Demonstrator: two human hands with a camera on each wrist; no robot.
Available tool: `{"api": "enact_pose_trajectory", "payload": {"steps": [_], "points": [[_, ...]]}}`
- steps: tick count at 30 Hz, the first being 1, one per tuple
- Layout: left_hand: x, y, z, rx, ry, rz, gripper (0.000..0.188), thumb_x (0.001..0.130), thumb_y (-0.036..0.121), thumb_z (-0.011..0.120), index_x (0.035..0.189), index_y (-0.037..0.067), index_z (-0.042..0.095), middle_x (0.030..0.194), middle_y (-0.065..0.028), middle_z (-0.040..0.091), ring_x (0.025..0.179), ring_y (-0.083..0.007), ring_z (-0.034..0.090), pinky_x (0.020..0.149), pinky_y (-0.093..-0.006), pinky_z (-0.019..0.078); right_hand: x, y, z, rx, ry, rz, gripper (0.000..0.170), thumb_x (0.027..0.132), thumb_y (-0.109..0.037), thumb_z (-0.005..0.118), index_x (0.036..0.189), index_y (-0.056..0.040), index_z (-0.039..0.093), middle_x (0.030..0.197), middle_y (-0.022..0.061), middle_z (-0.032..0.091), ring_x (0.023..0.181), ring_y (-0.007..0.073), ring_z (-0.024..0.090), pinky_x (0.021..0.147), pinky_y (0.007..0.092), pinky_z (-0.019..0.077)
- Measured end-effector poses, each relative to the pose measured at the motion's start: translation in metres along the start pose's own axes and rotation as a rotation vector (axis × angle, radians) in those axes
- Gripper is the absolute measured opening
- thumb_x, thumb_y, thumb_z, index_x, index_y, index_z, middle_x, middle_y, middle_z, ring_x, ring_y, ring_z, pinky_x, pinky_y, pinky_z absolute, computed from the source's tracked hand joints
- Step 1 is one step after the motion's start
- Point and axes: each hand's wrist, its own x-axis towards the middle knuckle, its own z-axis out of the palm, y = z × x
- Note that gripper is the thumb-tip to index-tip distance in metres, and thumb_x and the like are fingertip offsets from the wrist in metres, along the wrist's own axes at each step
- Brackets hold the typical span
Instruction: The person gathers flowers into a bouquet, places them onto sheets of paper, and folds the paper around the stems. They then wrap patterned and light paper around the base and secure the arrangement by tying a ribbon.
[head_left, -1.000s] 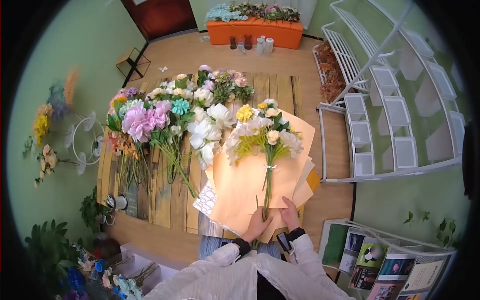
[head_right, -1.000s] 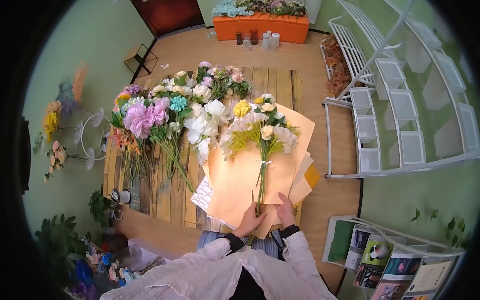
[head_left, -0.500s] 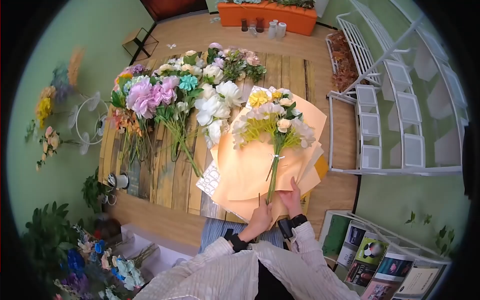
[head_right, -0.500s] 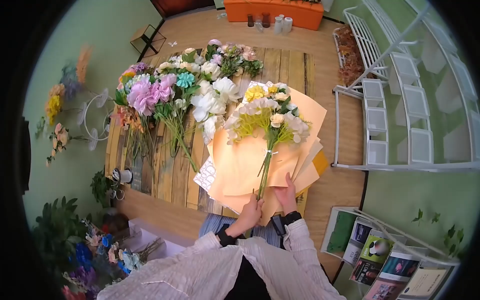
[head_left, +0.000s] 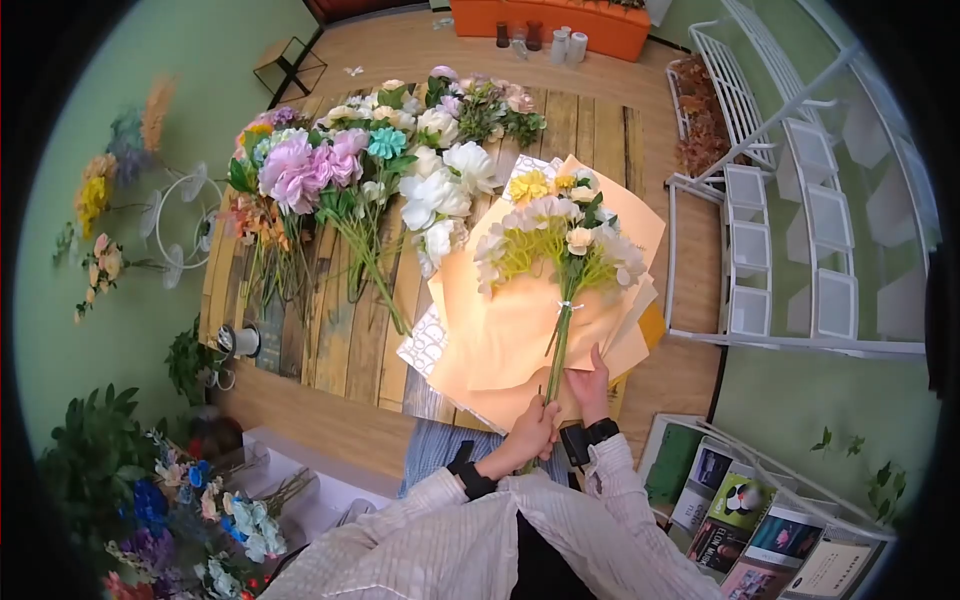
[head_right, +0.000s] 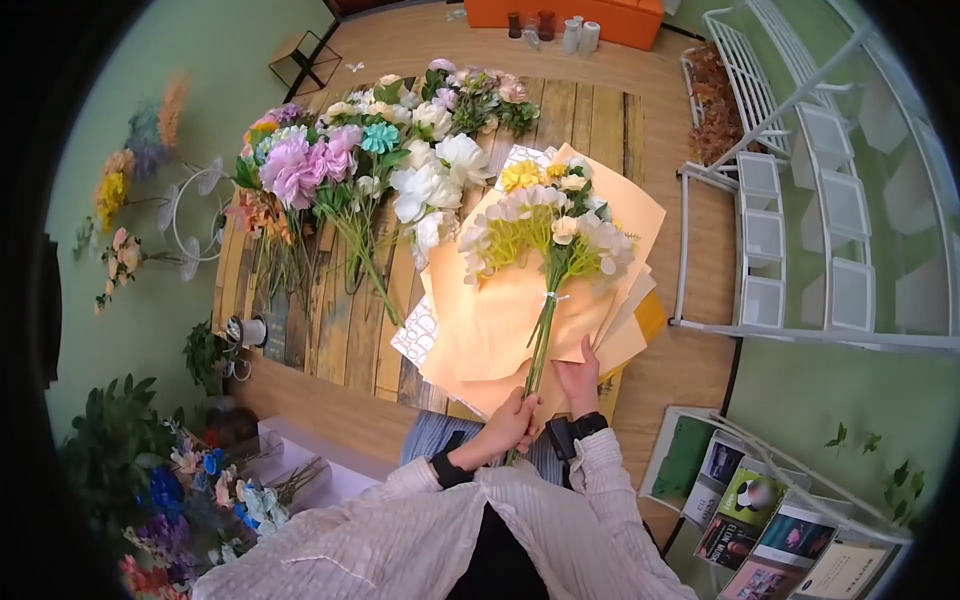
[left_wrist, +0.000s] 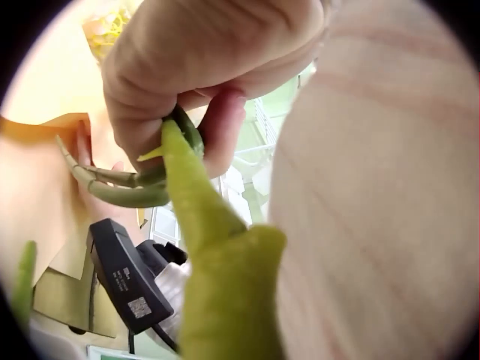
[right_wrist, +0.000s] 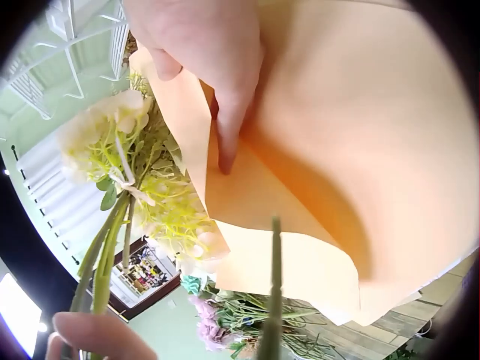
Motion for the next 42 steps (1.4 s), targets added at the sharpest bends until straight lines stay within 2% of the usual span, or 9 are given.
{"api": "enact_pose_trajectory", "payload": {"steps": [9,18,22,24,27,30,34,39,42], "points": [[0.029,-0.041,-0.006,-0.147,-0.07,0.09,0.022,0.088,0.025,0.035,0.092,0.003,0.04,0.051,-0.0038,0.043,0.035,-0.0108,0.04,0.033,-0.024,0.0341,0.002,0.001,-0.006,0.028,0.072,0.066,0.039,0.081,-0.024,0.05,0.112,-0.0025,0.04,0.112,0.0109,0.046,0.103,0.0262,0.042,0.09,0.0391,0.0335],[0.079,-0.046,-0.006,-0.049,0.184,0.377,0.019,0.087,0.02,0.041,0.08,0.002,0.045,0.058,-0.0029,0.048,0.047,-0.009,0.047,0.044,-0.0215,0.0409,-0.023,-0.012,-0.008,-0.092,0.078,0.016,0.036,0.082,-0.022,0.05,0.11,-0.0025,0.041,0.108,0.0109,0.049,0.099,0.0243,0.047,0.085,0.0382,0.0392],[0.103,-0.053,-0.005,-0.045,0.159,0.363,0.02,0.086,0.021,0.042,0.08,0.002,0.046,0.061,-0.0033,0.051,0.052,-0.0092,0.049,0.049,-0.0214,0.0436,-0.023,-0.009,-0.01,-0.187,0.078,-0.051,0.037,0.083,-0.024,0.048,0.111,-0.0018,0.04,0.107,0.0114,0.049,0.099,0.0238,0.047,0.084,0.0371,0.0395],[0.1,-0.048,-0.005,-0.152,0.123,0.197,0.021,0.086,0.02,0.043,0.079,0.002,0.047,0.064,-0.004,0.052,0.055,-0.0096,0.051,0.051,-0.0214,0.0448,-0.029,-0.004,-0.014,-0.24,0.092,-0.082,0.037,0.084,-0.025,0.047,0.112,-0.0019,0.039,0.108,0.0117,0.049,0.099,0.0237,0.047,0.085,0.0369,0.0393],[0.087,-0.039,-0.001,-0.287,0.216,0.37,0.02,0.085,0.019,0.044,0.076,0.001,0.048,0.059,-0.0045,0.051,0.051,-0.0097,0.051,0.048,-0.0218,0.0456,-0.042,0.006,-0.003,-0.281,0.192,-0.324,0.037,0.084,-0.026,0.046,0.111,-0.0015,0.038,0.108,0.0098,0.048,0.099,0.0224,0.047,0.085,0.0361,0.0388],[0.082,-0.03,0.006,-0.32,0.316,0.483,0.02,0.086,0.017,0.042,0.076,0.001,0.048,0.056,-0.0021,0.046,0.047,-0.0082,0.046,0.045,-0.0212,0.0434,-0.044,0.017,-0.007,-0.221,0.279,-0.35,0.036,0.085,-0.026,0.045,0.111,-0.0012,0.039,0.109,0.0083,0.048,0.099,0.0218,0.047,0.085,0.0358,0.0382],[0.08,-0.032,0.007,-0.234,0.444,0.505,0.02,0.087,0.019,0.041,0.078,0.002,0.047,0.057,-0.0018,0.045,0.049,-0.0072,0.045,0.044,-0.0209,0.0431,-0.021,0.034,-0.051,-0.06,0.191,-0.247,0.037,0.085,-0.028,0.045,0.111,-0.0032,0.038,0.11,0.0093,0.046,0.101,0.0222,0.045,0.086,0.0367,0.0368],[0.091,-0.04,0.002,-0.18,0.486,0.473,0.018,0.086,0.016,0.042,0.078,0.001,0.048,0.055,-0.0011,0.045,0.047,-0.0056,0.044,0.041,-0.0192,0.0398,-0.033,0.034,-0.025,-0.006,0.156,-0.205,0.038,0.084,-0.029,0.045,0.111,-0.0032,0.039,0.109,0.0095,0.047,0.101,0.0218,0.045,0.086,0.0357,0.0366],[0.09,-0.037,-0.001,-0.135,0.386,0.406,0.019,0.085,0.019,0.045,0.079,0.001,0.047,0.057,-0.0019,0.048,0.05,-0.0056,0.046,0.045,-0.0196,0.0411,-0.05,0.024,-0.001,-0.001,-0.068,-0.072,0.036,0.084,-0.027,0.046,0.11,-0.003,0.041,0.107,0.0092,0.049,0.099,0.022,0.045,0.085,0.0344,0.0367]]}}
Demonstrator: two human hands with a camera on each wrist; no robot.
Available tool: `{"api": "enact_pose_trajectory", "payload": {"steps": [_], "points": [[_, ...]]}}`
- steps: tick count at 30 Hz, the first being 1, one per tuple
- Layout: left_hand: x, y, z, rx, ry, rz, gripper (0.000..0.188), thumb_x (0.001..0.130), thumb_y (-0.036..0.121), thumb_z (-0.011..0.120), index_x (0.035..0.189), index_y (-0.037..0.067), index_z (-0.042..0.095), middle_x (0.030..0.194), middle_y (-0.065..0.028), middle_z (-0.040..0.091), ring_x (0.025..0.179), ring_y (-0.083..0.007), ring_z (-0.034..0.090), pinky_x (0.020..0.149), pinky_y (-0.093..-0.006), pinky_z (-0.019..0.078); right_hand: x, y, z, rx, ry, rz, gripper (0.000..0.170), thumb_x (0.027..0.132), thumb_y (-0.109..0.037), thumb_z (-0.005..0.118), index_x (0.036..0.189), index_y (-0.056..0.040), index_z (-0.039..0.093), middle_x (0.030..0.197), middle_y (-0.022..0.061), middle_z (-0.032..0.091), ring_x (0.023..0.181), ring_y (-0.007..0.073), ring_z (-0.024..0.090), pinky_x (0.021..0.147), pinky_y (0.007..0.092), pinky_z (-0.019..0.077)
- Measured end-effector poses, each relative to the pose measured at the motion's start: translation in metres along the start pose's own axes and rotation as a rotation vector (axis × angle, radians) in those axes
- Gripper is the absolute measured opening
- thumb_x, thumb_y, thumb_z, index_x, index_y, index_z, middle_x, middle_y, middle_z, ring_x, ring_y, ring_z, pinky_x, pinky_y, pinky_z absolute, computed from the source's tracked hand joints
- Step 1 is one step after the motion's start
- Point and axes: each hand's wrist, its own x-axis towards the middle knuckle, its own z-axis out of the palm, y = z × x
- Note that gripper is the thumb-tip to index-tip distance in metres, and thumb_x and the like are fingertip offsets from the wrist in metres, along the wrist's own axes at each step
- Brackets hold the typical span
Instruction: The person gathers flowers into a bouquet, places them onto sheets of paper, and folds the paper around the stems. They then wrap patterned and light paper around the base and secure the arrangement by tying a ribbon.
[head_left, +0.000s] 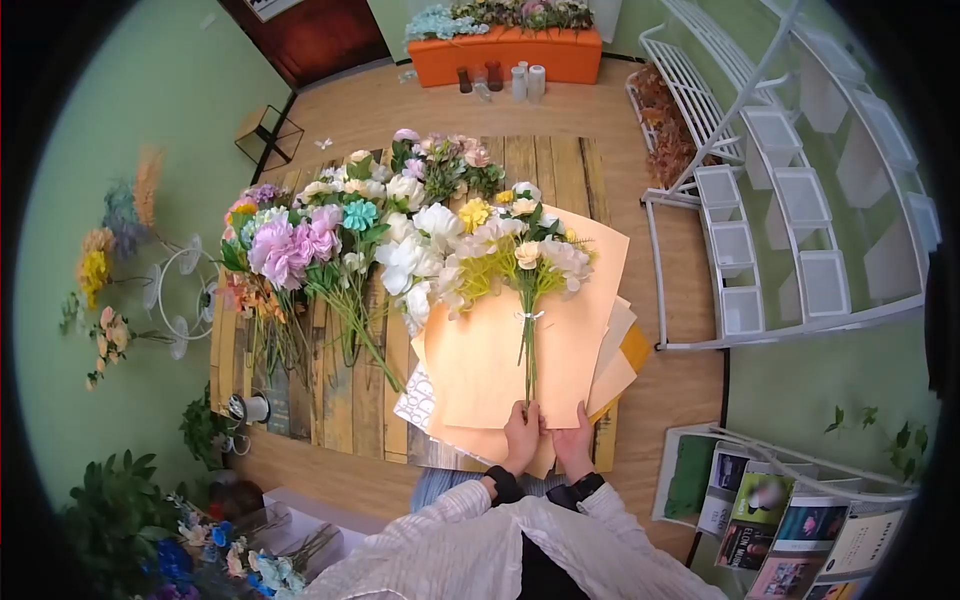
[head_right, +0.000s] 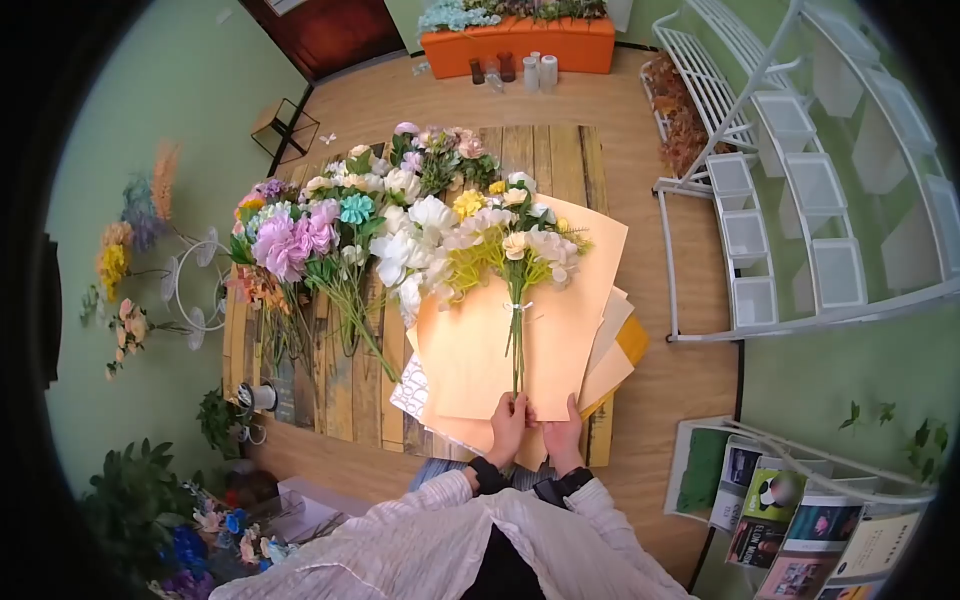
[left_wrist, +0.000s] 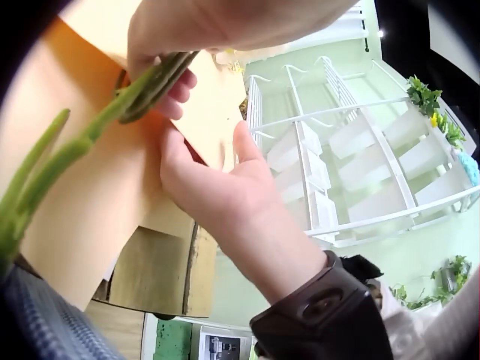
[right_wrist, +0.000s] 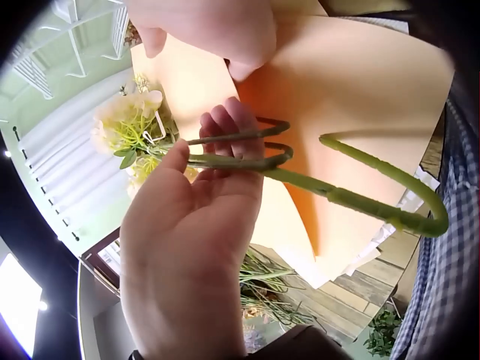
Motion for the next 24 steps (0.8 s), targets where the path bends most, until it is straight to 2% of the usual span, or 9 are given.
{"api": "enact_pose_trajectory", "payload": {"steps": [2,6,8,12,14,17,19,23,24], "points": [[0.0,0.002,-0.004,0.235,0.003,0.0,0.022,0.083,0.023,0.049,0.081,0.001,0.049,0.062,-0.0029,0.051,0.056,-0.0061,0.049,0.05,-0.0203,0.0424,0.001,0.004,0.002,0.064,0.12,-0.076,0.034,0.082,-0.021,0.049,0.11,-0.0024,0.041,0.105,0.0086,0.052,0.096,0.0208,0.049,0.086,0.0332,0.0376],[-0.007,0.0,-0.031,0.167,-0.032,0.055,0.028,0.081,0.028,0.052,0.083,0.0,0.051,0.067,-0.0032,0.053,0.061,-0.0078,0.05,0.055,-0.0211,0.0431,0.009,0.012,-0.015,0.219,0.155,-0.063,0.033,0.081,-0.017,0.052,0.11,-0.0044,0.041,0.106,0.0072,0.05,0.098,0.0197,0.047,0.086,0.0317,0.0378],[-0.007,0.003,-0.055,-0.002,-0.063,-0.23,0.033,0.08,0.032,0.052,0.086,-0.001,0.052,0.071,-0.0034,0.054,0.064,-0.0104,0.051,0.058,-0.0218,0.044,0.011,0.019,-0.019,-0.149,0.16,-0.023,0.032,0.08,-0.017,0.054,0.108,-0.0055,0.043,0.105,0.0059,0.05,0.096,0.0181,0.047,0.084,0.0302,0.0382],[0.007,0.005,-0.078,-0.263,-0.063,-0.616,0.036,0.078,0.037,0.054,0.084,0.001,0.05,0.073,-0.0068,0.054,0.066,-0.0153,0.054,0.065,-0.0267,0.0479,0.021,0.023,-0.025,-0.236,0.193,0.06,0.031,0.081,-0.018,0.053,0.108,-0.007,0.043,0.104,0.0053,0.05,0.097,0.0164,0.046,0.085,0.0306,0.0377],[0.017,-0.008,-0.084,-0.373,-0.076,-0.581,0.038,0.077,0.037,0.055,0.088,0.001,0.048,0.076,-0.01,0.054,0.068,-0.0181,0.055,0.068,-0.0305,0.0491,0.023,0.021,-0.024,-0.157,0.165,0.064,0.031,0.082,-0.018,0.052,0.109,-0.0074,0.042,0.105,0.0055,0.05,0.097,0.0163,0.047,0.084,0.0312,0.039],[0.018,-0.017,-0.093,-0.222,-0.07,-0.507,0.038,0.077,0.037,0.055,0.091,0.002,0.046,0.084,-0.0132,0.053,0.076,-0.0207,0.055,0.072,-0.033,0.0487,0.023,0.017,-0.022,-0.071,0.139,0.06,0.029,0.082,-0.017,0.051,0.108,-0.0069,0.042,0.104,0.0055,0.05,0.096,0.0169,0.048,0.084,0.0307,0.0392],[0.014,-0.019,-0.097,-0.384,-0.044,-0.769,0.038,0.077,0.035,0.056,0.093,0.002,0.047,0.089,-0.0134,0.053,0.084,-0.022,0.054,0.075,-0.0326,0.0475,0.024,0.016,-0.018,-0.031,0.117,0.048,0.029,0.082,-0.017,0.051,0.107,-0.0066,0.042,0.104,0.0054,0.051,0.096,0.017,0.048,0.083,0.0302,0.0396],[0.02,-0.001,-0.09,-0.55,-0.184,-0.635,0.042,0.077,0.033,0.057,0.101,0.0,0.046,0.094,-0.0128,0.053,0.089,-0.0212,0.052,0.079,-0.0318,0.0455,0.032,0.014,-0.026,0.058,0.031,0.078,0.031,0.082,-0.016,0.05,0.11,-0.0066,0.04,0.109,0.0073,0.049,0.1,0.02,0.047,0.087,0.0321,0.0391],[0.025,0.0,-0.086,-0.569,-0.113,-0.459,0.043,0.078,0.031,0.056,0.104,-0.001,0.045,0.096,-0.0124,0.053,0.089,-0.0204,0.052,0.078,-0.0308,0.045,0.033,0.012,-0.028,0.058,0.034,0.079,0.031,0.082,-0.016,0.05,0.11,-0.0066,0.04,0.109,0.0073,0.049,0.1,0.02,0.047,0.087,0.0321,0.0391]]}}
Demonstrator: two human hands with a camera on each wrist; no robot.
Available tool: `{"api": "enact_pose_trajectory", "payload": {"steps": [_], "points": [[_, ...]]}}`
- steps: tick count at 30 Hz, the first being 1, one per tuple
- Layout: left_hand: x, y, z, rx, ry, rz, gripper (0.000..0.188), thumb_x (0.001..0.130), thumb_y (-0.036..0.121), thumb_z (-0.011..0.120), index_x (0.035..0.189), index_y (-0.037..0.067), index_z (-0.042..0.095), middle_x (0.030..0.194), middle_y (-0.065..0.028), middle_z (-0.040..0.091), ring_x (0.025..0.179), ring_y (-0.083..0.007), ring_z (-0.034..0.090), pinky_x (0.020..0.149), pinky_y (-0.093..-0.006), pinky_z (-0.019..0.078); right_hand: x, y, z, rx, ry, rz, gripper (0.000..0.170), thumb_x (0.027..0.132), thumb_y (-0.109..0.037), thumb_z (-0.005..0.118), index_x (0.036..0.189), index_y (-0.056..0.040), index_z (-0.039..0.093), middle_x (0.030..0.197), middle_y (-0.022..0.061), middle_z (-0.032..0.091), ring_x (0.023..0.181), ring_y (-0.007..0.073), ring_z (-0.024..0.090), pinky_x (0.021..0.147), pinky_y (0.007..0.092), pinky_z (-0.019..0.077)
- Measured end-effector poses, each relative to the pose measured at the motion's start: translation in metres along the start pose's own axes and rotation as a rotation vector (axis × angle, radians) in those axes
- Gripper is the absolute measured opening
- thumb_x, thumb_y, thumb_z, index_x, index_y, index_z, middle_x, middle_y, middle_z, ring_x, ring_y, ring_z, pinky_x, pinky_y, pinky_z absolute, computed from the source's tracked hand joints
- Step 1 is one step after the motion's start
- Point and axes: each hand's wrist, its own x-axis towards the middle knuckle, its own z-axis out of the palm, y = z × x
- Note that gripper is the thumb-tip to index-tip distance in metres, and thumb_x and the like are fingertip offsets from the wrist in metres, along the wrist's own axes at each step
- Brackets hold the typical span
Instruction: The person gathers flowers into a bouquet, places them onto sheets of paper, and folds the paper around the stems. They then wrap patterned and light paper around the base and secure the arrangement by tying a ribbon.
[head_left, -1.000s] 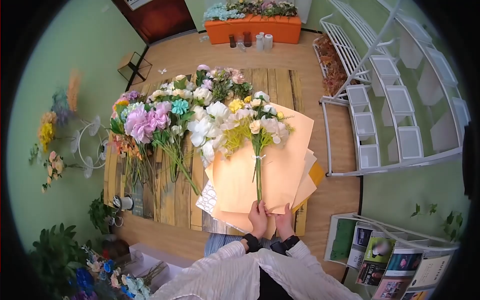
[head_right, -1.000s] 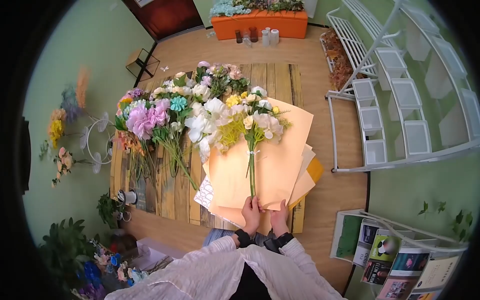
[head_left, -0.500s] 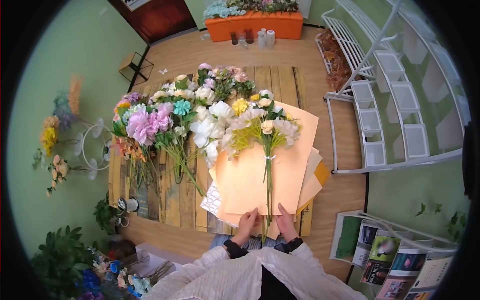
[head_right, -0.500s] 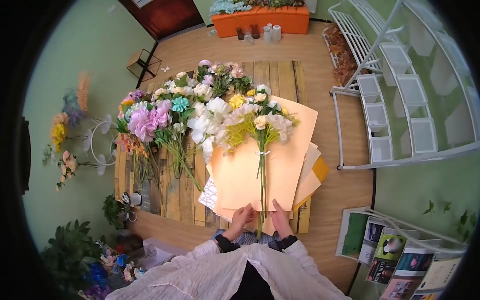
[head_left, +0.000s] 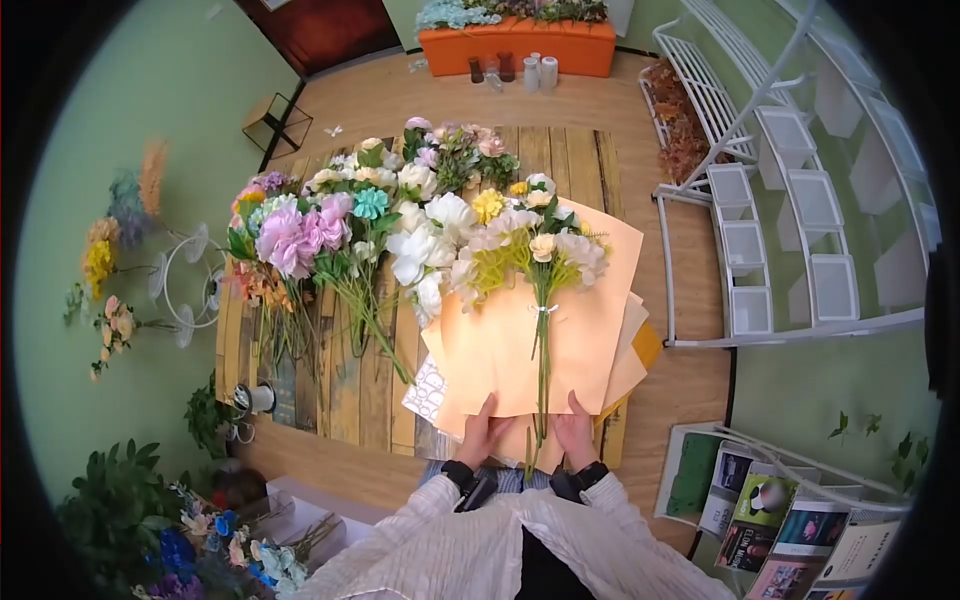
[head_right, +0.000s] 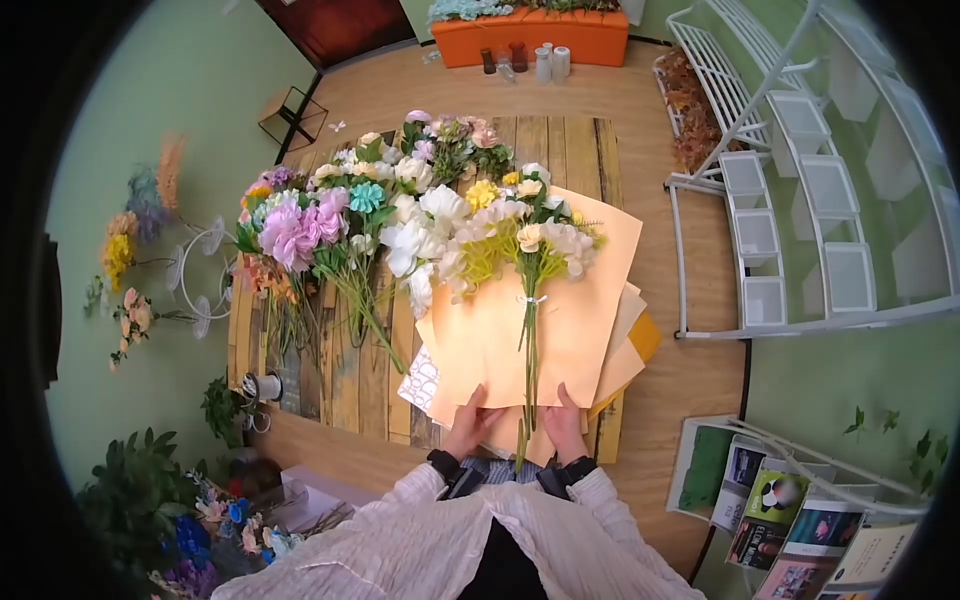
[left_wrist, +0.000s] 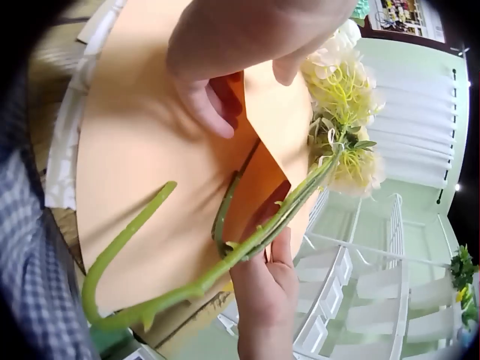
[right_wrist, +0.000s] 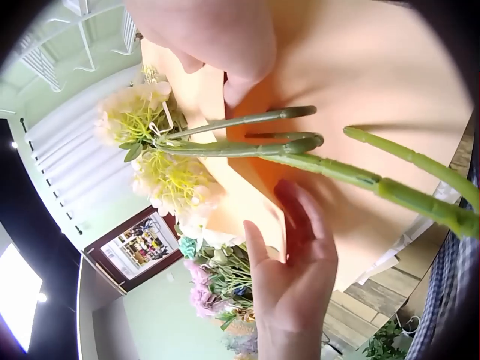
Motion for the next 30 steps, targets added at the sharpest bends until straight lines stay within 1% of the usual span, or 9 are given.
{"api": "enact_pose_trajectory", "payload": {"steps": [2,5,8,13,17,19,22,27,30], "points": [[0.013,-0.002,-0.007,-0.018,0.016,0.188,0.044,0.078,0.028,0.056,0.107,-0.002,0.044,0.098,-0.0121,0.053,0.088,-0.0197,0.052,0.078,-0.0298,0.0445,0.001,-0.001,-0.002,0.034,0.057,0.07,0.031,0.083,-0.015,0.049,0.111,-0.006,0.04,0.109,0.0081,0.049,0.099,0.02,0.048,0.087,0.0321,0.0394],[0.039,-0.006,-0.025,0.428,0.355,0.577,0.033,0.083,0.016,0.047,0.109,-0.003,0.044,0.099,-0.0104,0.054,0.086,-0.0231,0.053,0.072,-0.0294,0.0421,0.003,0.005,-0.019,-0.089,0.106,0.03,0.03,0.083,-0.014,0.048,0.11,-0.0054,0.04,0.11,0.009,0.048,0.097,0.0212,0.049,0.087,0.0334,0.0398],[-0.013,0.014,0.022,0.9,0.287,0.781,0.034,0.081,0.008,0.044,0.113,-0.003,0.041,0.101,-0.0146,0.054,0.089,-0.0285,0.052,0.075,-0.0299,0.0409,-0.007,0.008,-0.006,-0.262,0.216,-0.034,0.032,0.083,-0.016,0.05,0.111,-0.0048,0.039,0.109,0.0078,0.048,0.097,0.0216,0.048,0.081,0.0357,0.0419],[-0.038,0.006,0.054,1.153,0.074,1.103,0.046,0.08,0.004,0.039,0.123,-0.003,0.026,0.12,-0.026,0.035,0.109,-0.0346,0.039,0.088,-0.035,0.0331,-0.019,0.01,0.021,-0.466,0.194,-0.189,0.034,0.083,-0.015,0.049,0.114,-0.0048,0.037,0.109,0.0059,0.046,0.096,0.0215,0.048,0.079,0.0384,0.0424],[-0.03,0.014,0.061,0.984,0.182,0.9,0.037,0.086,0.014,0.036,0.117,-0.006,0.033,0.111,-0.0243,0.044,0.101,-0.0294,0.046,0.084,-0.0323,0.036,-0.022,0.008,0.033,-0.568,0.173,-0.241,0.036,0.083,-0.019,0.049,0.114,-0.0037,0.037,0.108,0.0059,0.046,0.095,0.0198,0.049,0.077,0.0386,0.0438],[-0.03,0.032,0.062,0.828,0.336,0.418,0.038,0.089,0.025,0.031,0.107,-0.007,0.042,0.097,-0.018,0.052,0.089,-0.0214,0.05,0.078,-0.0296,0.0379,-0.023,0.005,0.045,-0.521,0.203,-0.222,0.038,0.083,-0.018,0.048,0.116,-0.0036,0.034,0.11,0.0066,0.045,0.098,0.0206,0.047,0.079,0.0381,0.0429],[-0.019,0.031,0.06,0.444,0.237,0.627,0.039,0.09,0.029,0.031,0.097,-0.007,0.047,0.085,-0.0118,0.054,0.079,-0.0156,0.048,0.074,-0.0283,0.0381,-0.017,0.006,0.051,-0.509,0.181,-0.247,0.038,0.084,-0.023,0.046,0.114,-0.0019,0.036,0.11,0.0073,0.045,0.097,0.0191,0.047,0.079,0.0351,0.0425],[-0.022,0.027,0.095,0.554,0.133,0.756,0.04,0.09,0.029,0.03,0.101,-0.007,0.045,0.088,-0.013,0.054,0.082,-0.0183,0.05,0.075,-0.0289,0.0377,-0.014,0.006,0.059,-0.798,0.255,-0.266,0.041,0.086,-0.034,0.039,0.109,0.0005,0.042,0.11,0.0084,0.045,0.096,0.0169,0.048,0.079,0.0277,0.0394],[-0.016,0.021,0.11,0.714,0.08,0.815,0.039,0.09,0.027,0.03,0.111,-0.005,0.036,0.097,-0.0156,0.051,0.087,-0.0199,0.049,0.079,-0.0292,0.0364,-0.022,0.008,0.074,-1.066,0.189,-0.462,0.045,0.087,-0.034,0.035,0.112,0.0029,0.04,0.115,0.0128,0.042,0.103,0.0205,0.045,0.084,0.0269,0.0351]]}}
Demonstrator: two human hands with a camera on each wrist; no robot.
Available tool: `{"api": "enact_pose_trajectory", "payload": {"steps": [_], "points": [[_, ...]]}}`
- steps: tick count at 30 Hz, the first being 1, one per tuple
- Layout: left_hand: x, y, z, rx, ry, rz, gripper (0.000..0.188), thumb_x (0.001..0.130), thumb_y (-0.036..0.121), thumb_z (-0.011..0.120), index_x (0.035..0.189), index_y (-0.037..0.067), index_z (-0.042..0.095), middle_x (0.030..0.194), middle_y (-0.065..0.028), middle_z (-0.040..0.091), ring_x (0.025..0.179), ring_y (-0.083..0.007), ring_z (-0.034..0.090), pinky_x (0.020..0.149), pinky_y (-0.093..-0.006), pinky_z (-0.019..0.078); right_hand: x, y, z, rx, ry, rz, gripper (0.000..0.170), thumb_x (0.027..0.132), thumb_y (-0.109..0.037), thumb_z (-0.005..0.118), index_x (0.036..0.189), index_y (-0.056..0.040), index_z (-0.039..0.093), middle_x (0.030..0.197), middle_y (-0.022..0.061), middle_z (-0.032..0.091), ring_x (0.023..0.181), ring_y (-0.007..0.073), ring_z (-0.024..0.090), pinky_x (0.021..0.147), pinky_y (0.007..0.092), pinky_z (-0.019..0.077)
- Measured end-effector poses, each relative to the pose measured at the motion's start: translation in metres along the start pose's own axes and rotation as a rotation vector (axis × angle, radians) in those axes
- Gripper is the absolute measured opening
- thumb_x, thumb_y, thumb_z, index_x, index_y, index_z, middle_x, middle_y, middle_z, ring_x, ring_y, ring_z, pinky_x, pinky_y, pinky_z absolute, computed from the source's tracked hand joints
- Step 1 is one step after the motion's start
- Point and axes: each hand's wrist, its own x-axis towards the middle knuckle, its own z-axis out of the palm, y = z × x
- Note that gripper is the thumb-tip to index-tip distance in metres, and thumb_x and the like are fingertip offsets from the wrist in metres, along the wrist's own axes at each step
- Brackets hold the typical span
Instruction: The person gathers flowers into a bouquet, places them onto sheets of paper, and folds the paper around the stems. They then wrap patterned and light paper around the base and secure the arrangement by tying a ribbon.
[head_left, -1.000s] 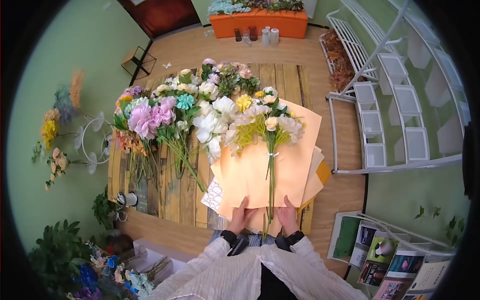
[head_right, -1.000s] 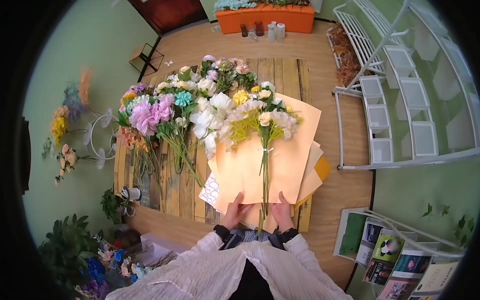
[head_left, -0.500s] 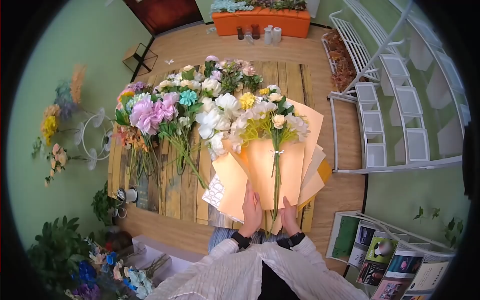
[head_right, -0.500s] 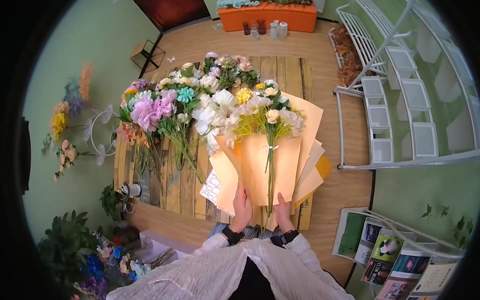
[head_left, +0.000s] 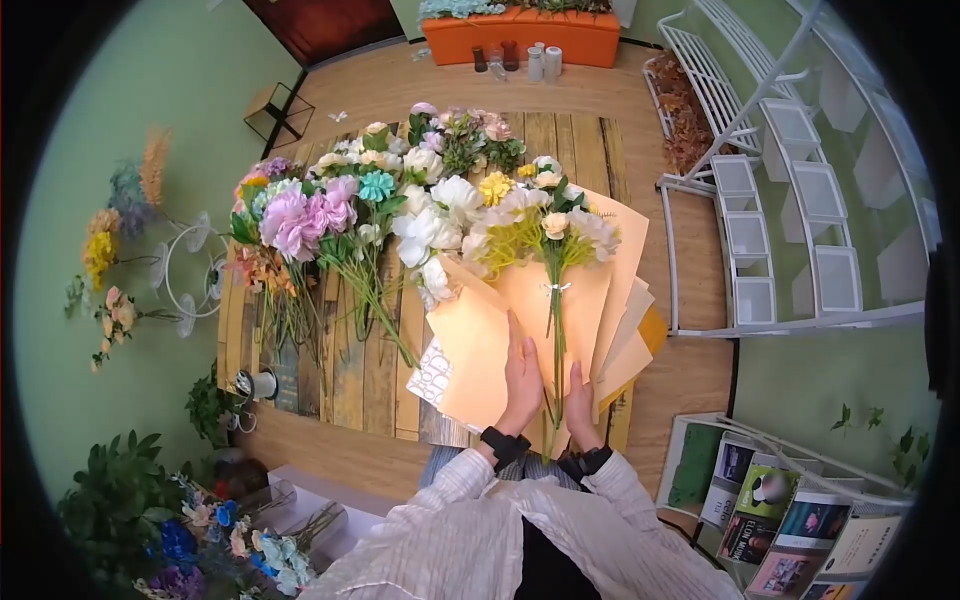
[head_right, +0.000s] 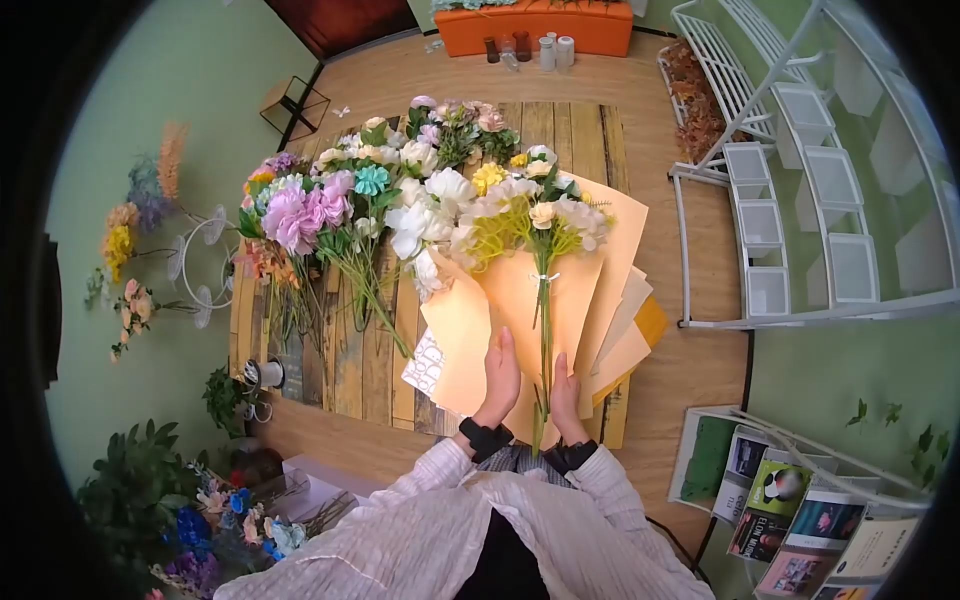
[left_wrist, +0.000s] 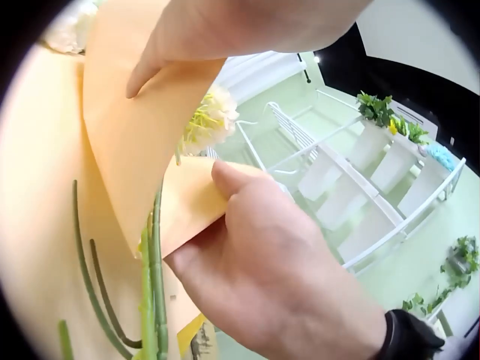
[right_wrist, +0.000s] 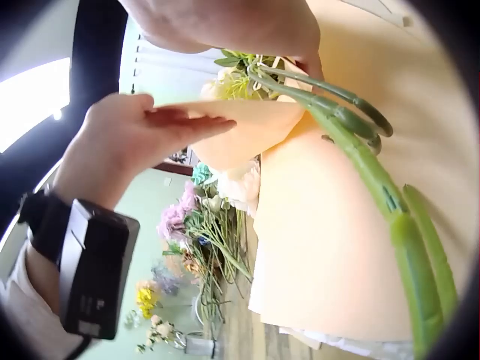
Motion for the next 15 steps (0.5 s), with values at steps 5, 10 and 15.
{"api": "enact_pose_trajectory", "payload": {"steps": [5,10,15], "points": [[-0.003,0.002,0.008,0.262,-0.165,0.233,0.053,0.088,0.025,0.028,0.128,-0.005,0.008,0.132,-0.0224,0.016,0.123,-0.0305,0.017,0.1,-0.0316,0.0152,0.005,0.006,0.005,-0.396,-0.12,-0.415,0.048,0.087,-0.021,0.035,0.126,0.0023,0.019,0.128,0.018,0.024,0.118,0.0284,0.024,0.097,0.0322,0.0207],[-0.005,0.003,0.007,0.243,-0.196,0.225,0.056,0.087,0.024,0.033,0.127,-0.005,0.009,0.133,-0.0239,0.01,0.124,-0.0332,0.012,0.101,-0.0342,0.0125,0.004,-0.012,0.013,-0.687,-0.168,-0.653,0.054,0.085,-0.015,0.037,0.129,-0.0002,0.01,0.134,0.0198,0.011,0.124,0.0323,0.011,0.1,0.036,0.0153],[-0.005,0.016,-0.024,0.064,0.081,0.146,0.064,0.081,0.01,0.045,0.129,-0.002,0.005,0.135,-0.0184,0.011,0.124,-0.0262,0.017,0.1,-0.0306,0.0139,0.01,-0.014,0.013,-0.519,-0.227,-0.58,0.057,0.084,-0.015,0.04,0.129,-0.0003,0.01,0.135,0.0168,0.012,0.125,0.0286,0.012,0.1,0.0341,0.0146]]}}
